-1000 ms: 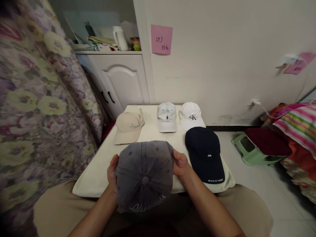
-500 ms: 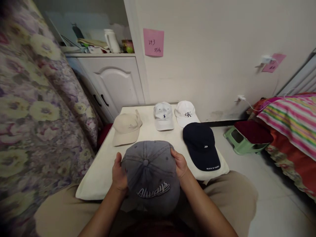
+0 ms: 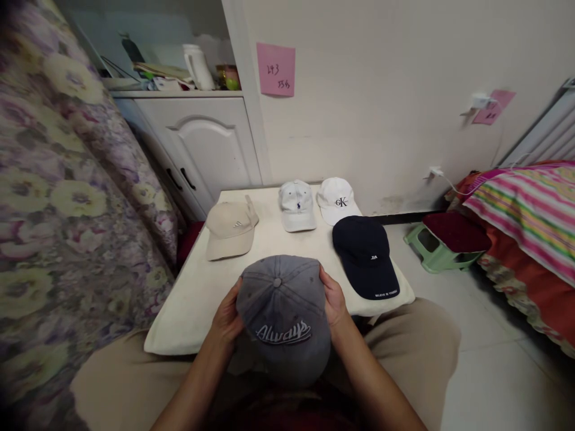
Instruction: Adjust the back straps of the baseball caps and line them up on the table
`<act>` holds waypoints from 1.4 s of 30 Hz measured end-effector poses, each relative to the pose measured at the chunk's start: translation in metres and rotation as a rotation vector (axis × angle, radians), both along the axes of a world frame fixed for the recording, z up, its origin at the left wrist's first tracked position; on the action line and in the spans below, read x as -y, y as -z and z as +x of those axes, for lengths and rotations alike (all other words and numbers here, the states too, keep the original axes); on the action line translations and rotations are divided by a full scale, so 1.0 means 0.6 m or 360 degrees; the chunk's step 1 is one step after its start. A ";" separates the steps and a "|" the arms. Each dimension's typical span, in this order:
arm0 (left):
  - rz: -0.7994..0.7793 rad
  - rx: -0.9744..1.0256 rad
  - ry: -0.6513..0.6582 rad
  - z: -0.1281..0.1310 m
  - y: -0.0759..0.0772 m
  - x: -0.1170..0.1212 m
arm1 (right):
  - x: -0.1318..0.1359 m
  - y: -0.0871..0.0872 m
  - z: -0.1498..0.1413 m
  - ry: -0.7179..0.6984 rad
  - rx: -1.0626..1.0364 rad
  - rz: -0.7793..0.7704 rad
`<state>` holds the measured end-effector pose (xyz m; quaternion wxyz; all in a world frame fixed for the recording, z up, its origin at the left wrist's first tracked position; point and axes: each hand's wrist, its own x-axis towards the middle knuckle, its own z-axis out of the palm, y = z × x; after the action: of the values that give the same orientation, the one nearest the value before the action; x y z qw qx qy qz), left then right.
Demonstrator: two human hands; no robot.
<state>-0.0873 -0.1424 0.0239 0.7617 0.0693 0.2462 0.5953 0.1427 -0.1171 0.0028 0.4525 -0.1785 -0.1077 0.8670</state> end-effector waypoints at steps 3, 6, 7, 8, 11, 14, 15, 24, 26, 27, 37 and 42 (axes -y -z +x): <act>0.0001 0.0007 0.0027 0.002 -0.005 0.000 | 0.001 -0.004 0.000 0.0035 -0.0010 0.0021; -0.0006 0.0000 0.0037 0.004 -0.016 0.002 | 0.003 -0.014 -0.003 0.0044 -0.0005 0.0055; -0.0002 0.0004 0.0041 0.004 -0.021 0.004 | 0.005 -0.018 -0.004 0.0045 0.0005 0.0068; 0.0013 0.0013 0.0050 0.003 -0.025 0.006 | 0.006 -0.021 -0.005 0.0050 0.0020 0.0081; 0.0079 0.0046 0.0104 -0.001 -0.034 0.012 | 0.010 -0.029 -0.007 0.0071 0.0070 0.0119; 0.0106 0.0019 0.0131 -0.004 -0.033 0.019 | 0.012 -0.035 -0.006 0.0073 0.0090 0.0139; 0.0108 0.0004 0.0120 -0.005 -0.031 0.021 | 0.013 -0.037 -0.006 0.0078 0.0092 0.0141; 0.0109 -0.0055 0.0048 0.008 -0.034 0.035 | 0.016 -0.034 -0.007 0.0021 0.0111 0.0180; 0.0112 -0.0073 0.0060 0.011 -0.038 0.036 | 0.016 -0.032 -0.007 0.0014 0.0105 0.0182; 0.0115 -0.0084 0.0070 0.012 -0.039 0.036 | 0.016 -0.031 -0.008 0.0011 0.0109 0.0182; 0.0037 -0.0014 0.0025 0.018 -0.026 0.039 | 0.009 -0.018 -0.008 -0.0004 0.0067 0.0221; -0.0135 0.0002 0.0002 0.009 -0.018 0.046 | 0.006 -0.009 -0.006 -0.0008 0.0108 0.0237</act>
<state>-0.0819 -0.1703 0.0349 0.7645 0.0368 0.2707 0.5838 0.1390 -0.1208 0.0080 0.4584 -0.1733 -0.1875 0.8513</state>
